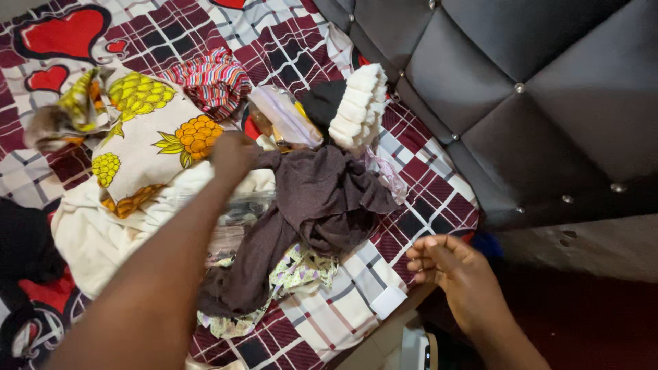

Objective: The person picks up various clothing items and a small pouch from a closet shelf and a bed, handling them one by one.

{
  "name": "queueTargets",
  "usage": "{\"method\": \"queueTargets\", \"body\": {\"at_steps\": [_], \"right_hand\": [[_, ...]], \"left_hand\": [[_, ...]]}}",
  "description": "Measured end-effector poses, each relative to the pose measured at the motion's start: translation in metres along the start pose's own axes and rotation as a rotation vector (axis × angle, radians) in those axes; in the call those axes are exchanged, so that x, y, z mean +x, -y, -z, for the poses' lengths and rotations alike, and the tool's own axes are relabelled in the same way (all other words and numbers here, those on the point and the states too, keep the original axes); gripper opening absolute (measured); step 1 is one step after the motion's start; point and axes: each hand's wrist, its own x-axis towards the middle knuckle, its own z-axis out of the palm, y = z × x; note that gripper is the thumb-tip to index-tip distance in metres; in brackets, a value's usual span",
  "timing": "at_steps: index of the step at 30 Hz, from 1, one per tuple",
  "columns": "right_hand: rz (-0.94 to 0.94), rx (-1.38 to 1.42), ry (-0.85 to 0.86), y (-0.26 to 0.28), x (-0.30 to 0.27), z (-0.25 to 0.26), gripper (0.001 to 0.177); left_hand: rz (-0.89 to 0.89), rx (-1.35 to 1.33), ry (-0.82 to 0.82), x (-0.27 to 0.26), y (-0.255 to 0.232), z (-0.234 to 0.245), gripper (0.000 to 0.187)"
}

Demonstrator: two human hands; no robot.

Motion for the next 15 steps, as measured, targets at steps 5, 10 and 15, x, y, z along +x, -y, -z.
{"method": "queueTargets", "body": {"at_steps": [5,10,15], "right_hand": [[0.133,-0.134,0.025,0.032,0.042,-0.026,0.032],[0.236,0.054,0.114,0.057,0.091,-0.054,0.025],[0.230,0.078,0.157,0.070,0.113,-0.074,0.022]], "left_hand": [[0.356,-0.124,0.011,0.023,-0.092,-0.096,0.043],[0.706,-0.005,0.093,0.054,-0.130,-0.109,0.058],[0.768,0.153,0.245,0.055,-0.128,-0.108,0.043]]}}
